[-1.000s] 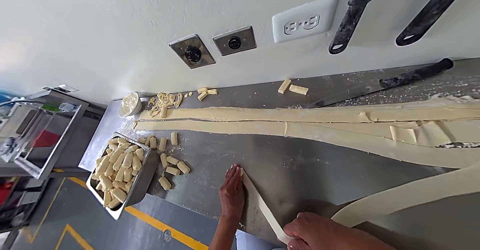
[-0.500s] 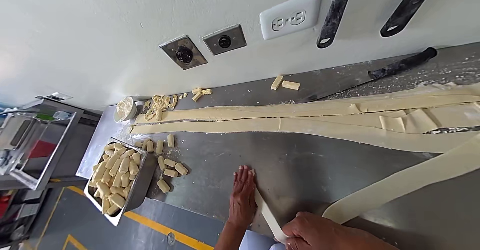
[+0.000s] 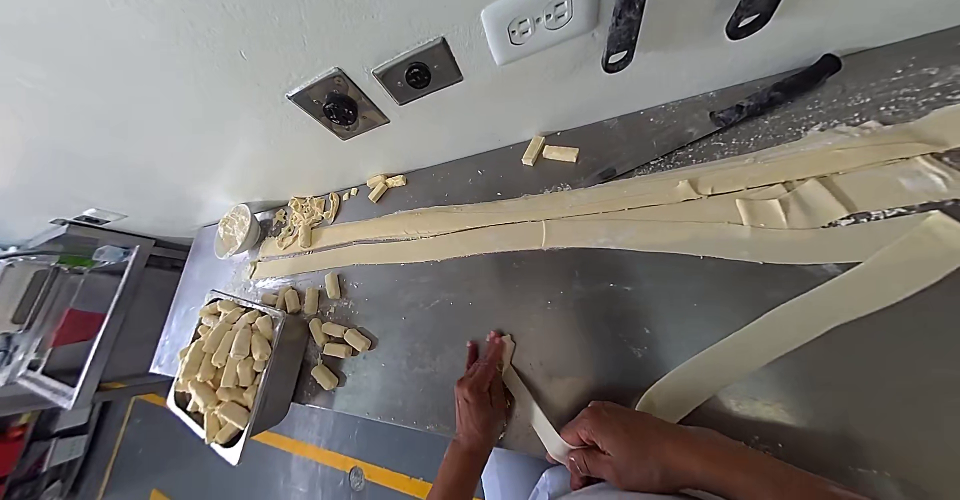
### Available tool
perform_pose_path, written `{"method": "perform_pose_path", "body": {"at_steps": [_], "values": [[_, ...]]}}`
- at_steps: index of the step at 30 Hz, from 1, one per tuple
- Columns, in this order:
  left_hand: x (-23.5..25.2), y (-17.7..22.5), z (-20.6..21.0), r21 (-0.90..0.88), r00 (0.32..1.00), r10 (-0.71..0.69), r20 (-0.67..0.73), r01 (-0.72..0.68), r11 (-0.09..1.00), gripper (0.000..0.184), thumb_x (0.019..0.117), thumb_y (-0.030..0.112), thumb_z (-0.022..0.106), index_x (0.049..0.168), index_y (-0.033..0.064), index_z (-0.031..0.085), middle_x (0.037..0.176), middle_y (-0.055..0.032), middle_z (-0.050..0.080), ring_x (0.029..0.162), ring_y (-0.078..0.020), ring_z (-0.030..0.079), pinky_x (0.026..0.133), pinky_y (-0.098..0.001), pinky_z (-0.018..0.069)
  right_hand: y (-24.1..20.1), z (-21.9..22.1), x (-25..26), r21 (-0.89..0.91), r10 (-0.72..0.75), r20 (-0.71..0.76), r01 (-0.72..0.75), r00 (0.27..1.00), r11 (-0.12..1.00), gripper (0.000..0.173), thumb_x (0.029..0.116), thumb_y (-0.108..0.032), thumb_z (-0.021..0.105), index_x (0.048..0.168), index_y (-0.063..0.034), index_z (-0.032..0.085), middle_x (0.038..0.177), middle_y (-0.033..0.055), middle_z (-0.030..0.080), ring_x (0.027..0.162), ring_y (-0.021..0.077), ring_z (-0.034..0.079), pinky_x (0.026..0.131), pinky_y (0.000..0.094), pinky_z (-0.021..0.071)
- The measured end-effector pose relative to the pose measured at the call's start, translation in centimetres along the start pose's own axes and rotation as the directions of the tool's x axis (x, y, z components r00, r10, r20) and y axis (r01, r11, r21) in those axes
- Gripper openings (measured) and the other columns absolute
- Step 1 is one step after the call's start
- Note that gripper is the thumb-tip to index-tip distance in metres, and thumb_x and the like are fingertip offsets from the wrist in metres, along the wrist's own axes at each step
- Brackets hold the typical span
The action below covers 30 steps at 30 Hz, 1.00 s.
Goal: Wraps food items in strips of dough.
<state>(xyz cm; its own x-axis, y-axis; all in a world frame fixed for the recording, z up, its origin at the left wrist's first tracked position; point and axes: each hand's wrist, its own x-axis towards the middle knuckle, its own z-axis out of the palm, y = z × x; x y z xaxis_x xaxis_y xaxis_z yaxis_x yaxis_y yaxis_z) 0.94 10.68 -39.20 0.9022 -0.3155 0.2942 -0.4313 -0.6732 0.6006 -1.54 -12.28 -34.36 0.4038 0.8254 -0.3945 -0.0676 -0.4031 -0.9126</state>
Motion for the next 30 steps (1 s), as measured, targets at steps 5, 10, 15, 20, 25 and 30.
{"method": "perform_pose_path", "body": {"at_steps": [5, 10, 15, 20, 25, 30], "values": [[0.4, 0.6, 1.4, 0.051, 0.999, -0.009, -0.046, 0.011, 0.999, 0.036, 0.0868, 0.005, 0.066, 0.117, -0.0145, 0.069, 0.12, -0.0281, 0.07, 0.116, -0.0463, 0.067, 0.105, -0.0596, 0.0479, -0.4, 0.0, 0.5, 0.057, 0.028, -0.015, -0.027, 0.999, 0.998, 0.037, 0.1104, -0.024, 0.046, 0.094, 0.0042, 0.064, 0.09, 0.0152, 0.07, 0.081, 0.0237, 0.063, 0.076, 0.045, 0.0459], [-0.3, 0.9, 0.7, 0.036, 0.995, 0.079, 0.057, -0.081, 0.996, 0.034, 0.0942, 0.002, 0.049, 0.118, -0.0129, 0.069, 0.126, -0.0283, 0.067, 0.121, -0.045, 0.064, 0.108, -0.0584, 0.0454, -0.1, 0.1, 1.1, 0.265, 0.112, -0.016, -0.103, 0.994, 0.959, 0.032, 0.1111, -0.022, 0.045, 0.108, 0.0014, 0.065, 0.101, 0.0085, 0.074, 0.086, 0.0134, 0.07, 0.084, 0.0353, 0.0544], [-0.5, 1.2, 1.0, -0.053, 0.999, -0.017, 0.048, 0.02, 0.998, 0.041, 0.0931, 0.008, 0.058, 0.126, -0.017, 0.063, 0.127, -0.0285, 0.066, 0.121, -0.0431, 0.064, 0.111, -0.0561, 0.0442, 0.5, 0.0, 1.1, 0.62, 0.209, -0.092, -0.108, 0.973, 0.777, 0.031, 0.1098, -0.032, 0.05, 0.106, -0.0048, 0.064, 0.086, 0.0028, 0.075, 0.074, 0.0119, 0.074, 0.071, 0.0287, 0.0618], [0.1, 1.4, 1.0, -0.066, 0.999, 0.04, -0.006, -0.04, 0.997, 0.028, 0.0897, -0.003, 0.06, 0.113, -0.0122, 0.072, 0.117, -0.0263, 0.072, 0.114, -0.0439, 0.068, 0.105, -0.0523, 0.0506, 0.6, -0.6, 1.1, 0.646, 0.316, -0.129, -0.162, 0.94, 0.746, 0.033, 0.1116, -0.032, 0.044, 0.107, -0.0058, 0.064, 0.082, 0.0018, 0.074, 0.07, 0.0113, 0.074, 0.067, 0.0267, 0.0613], [-0.8, 1.9, 0.1, -0.137, 0.998, -0.02, 0.068, 0.029, 0.99, 0.032, 0.0907, -0.001, 0.061, 0.119, -0.0148, 0.068, 0.117, -0.0252, 0.072, 0.111, -0.0364, 0.071, 0.101, -0.0449, 0.0549, 0.1, -1.3, 1.6, 0.641, 0.36, -0.001, -0.276, 0.933, 0.717, 0.033, 0.1129, -0.032, 0.04, 0.116, -0.0069, 0.06, 0.1, 0.0026, 0.073, 0.065, 0.0097, 0.07, 0.06, 0.025, 0.0582], [-0.5, 5.1, -0.4, -0.072, 0.946, -0.271, 0.18, 0.287, 0.955, 0.036, 0.0945, -0.001, 0.059, 0.128, -0.0137, 0.063, 0.125, -0.0264, 0.068, 0.115, -0.0365, 0.069, 0.103, -0.0463, 0.0535, -0.8, -2.2, 3.2, 0.637, 0.394, 0.039, -0.327, 0.918, 0.698, 0.024, 0.1133, -0.028, 0.039, 0.124, -0.0099, 0.051, 0.098, 0.0047, 0.071, 0.061, 0.0121, 0.068, 0.056, 0.0269, 0.0558]]}}
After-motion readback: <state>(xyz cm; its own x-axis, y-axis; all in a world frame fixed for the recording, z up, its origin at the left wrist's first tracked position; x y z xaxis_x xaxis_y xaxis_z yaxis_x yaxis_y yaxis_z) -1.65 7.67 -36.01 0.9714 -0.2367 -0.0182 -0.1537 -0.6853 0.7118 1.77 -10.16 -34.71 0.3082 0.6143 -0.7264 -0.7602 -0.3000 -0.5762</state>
